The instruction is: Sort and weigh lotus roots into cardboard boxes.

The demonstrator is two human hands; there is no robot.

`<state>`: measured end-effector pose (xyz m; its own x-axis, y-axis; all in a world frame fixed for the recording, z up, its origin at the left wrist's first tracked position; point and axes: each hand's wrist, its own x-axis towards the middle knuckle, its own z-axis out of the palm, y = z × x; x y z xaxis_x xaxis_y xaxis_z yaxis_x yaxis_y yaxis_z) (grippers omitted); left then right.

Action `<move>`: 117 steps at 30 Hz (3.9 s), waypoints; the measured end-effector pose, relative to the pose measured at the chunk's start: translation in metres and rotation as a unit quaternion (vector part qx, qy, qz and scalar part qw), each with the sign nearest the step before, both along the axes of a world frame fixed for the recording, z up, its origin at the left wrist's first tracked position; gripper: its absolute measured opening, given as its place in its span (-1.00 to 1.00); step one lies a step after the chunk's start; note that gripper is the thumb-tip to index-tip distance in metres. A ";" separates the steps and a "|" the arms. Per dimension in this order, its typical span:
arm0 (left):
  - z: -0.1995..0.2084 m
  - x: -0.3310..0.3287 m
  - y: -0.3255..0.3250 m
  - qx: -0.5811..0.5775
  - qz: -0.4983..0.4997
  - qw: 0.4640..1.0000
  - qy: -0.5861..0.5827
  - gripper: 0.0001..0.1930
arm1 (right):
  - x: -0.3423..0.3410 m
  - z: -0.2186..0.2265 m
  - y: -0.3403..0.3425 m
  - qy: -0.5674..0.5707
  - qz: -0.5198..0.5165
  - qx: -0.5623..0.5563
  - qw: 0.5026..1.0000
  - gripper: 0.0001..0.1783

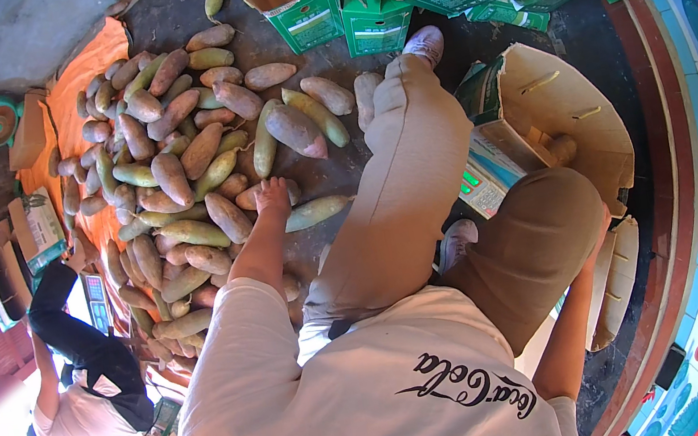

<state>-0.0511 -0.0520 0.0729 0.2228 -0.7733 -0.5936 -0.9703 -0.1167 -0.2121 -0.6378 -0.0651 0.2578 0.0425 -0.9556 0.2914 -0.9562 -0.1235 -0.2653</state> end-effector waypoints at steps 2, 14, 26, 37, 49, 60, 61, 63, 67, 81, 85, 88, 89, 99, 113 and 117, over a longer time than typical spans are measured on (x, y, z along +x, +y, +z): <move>-0.001 -0.002 -0.003 -0.004 -0.003 1.000 0.005 -0.61 | -0.004 -0.001 0.002 -0.024 -0.006 0.003 1.000 -0.59; -0.011 -0.011 -0.014 0.068 -0.053 0.996 0.005 -0.68 | -0.008 -0.004 -0.002 -0.030 -0.012 0.027 0.999 -0.61; 0.030 -0.022 -0.004 0.009 -0.107 0.993 0.040 -0.57 | -0.022 -0.016 0.001 -0.051 0.003 0.014 0.999 -0.60; 0.079 0.005 0.006 -0.285 0.230 0.910 0.193 -0.29 | -0.013 -0.009 0.004 -0.112 -0.051 0.004 0.992 -0.56; 0.290 -0.054 -0.029 -0.525 0.346 0.446 0.638 -0.23 | 0.109 0.140 -0.029 -0.217 -0.015 -0.107 0.970 -0.62; 0.335 -0.192 -0.035 -0.180 0.255 0.380 0.871 -0.19 | 0.204 0.184 -0.020 -0.028 0.211 -0.102 0.972 -0.14; 0.336 -0.194 -0.038 -0.131 0.247 0.369 0.886 -0.19 | 0.197 0.184 -0.018 -0.028 0.212 -0.103 0.971 -0.14; 0.336 -0.191 -0.043 -0.085 0.234 0.360 0.899 -0.19 | 0.184 0.185 -0.017 -0.074 0.173 -0.079 0.979 -0.13; 0.341 -0.164 -0.046 -0.246 0.147 0.440 0.851 -0.30 | 0.137 0.185 -0.029 -0.087 0.059 -0.071 0.992 -0.22; 0.099 0.027 -0.078 -0.390 0.620 0.433 0.525 -0.55 | 0.010 0.050 -0.071 -0.048 -0.101 0.148 0.983 -0.45; 0.018 0.062 -0.107 -0.393 0.648 0.518 0.396 -0.53 | 0.000 0.023 -0.081 -0.085 -0.050 0.132 0.986 -0.49; 0.004 0.067 -0.128 -0.381 0.655 0.538 0.369 -0.43 | 0.024 0.033 -0.081 -0.211 -0.096 0.178 0.957 -0.50; -0.007 0.072 -0.139 -0.378 0.642 0.573 0.340 -0.38 | 0.016 0.029 -0.079 -0.207 -0.104 0.180 0.956 -0.50; -0.059 0.087 -0.195 -0.360 0.686 0.546 0.320 -0.22 | 0.023 0.029 -0.081 -0.234 -0.192 0.170 0.938 -0.51; -0.027 0.082 -0.200 -0.275 0.651 0.679 0.198 -0.09 | 0.014 0.027 -0.083 -0.212 -0.199 0.172 0.941 -0.50; -0.046 0.088 -0.199 -0.290 0.670 0.653 0.204 -0.08 | 0.020 0.029 -0.084 -0.218 -0.186 0.171 0.943 -0.52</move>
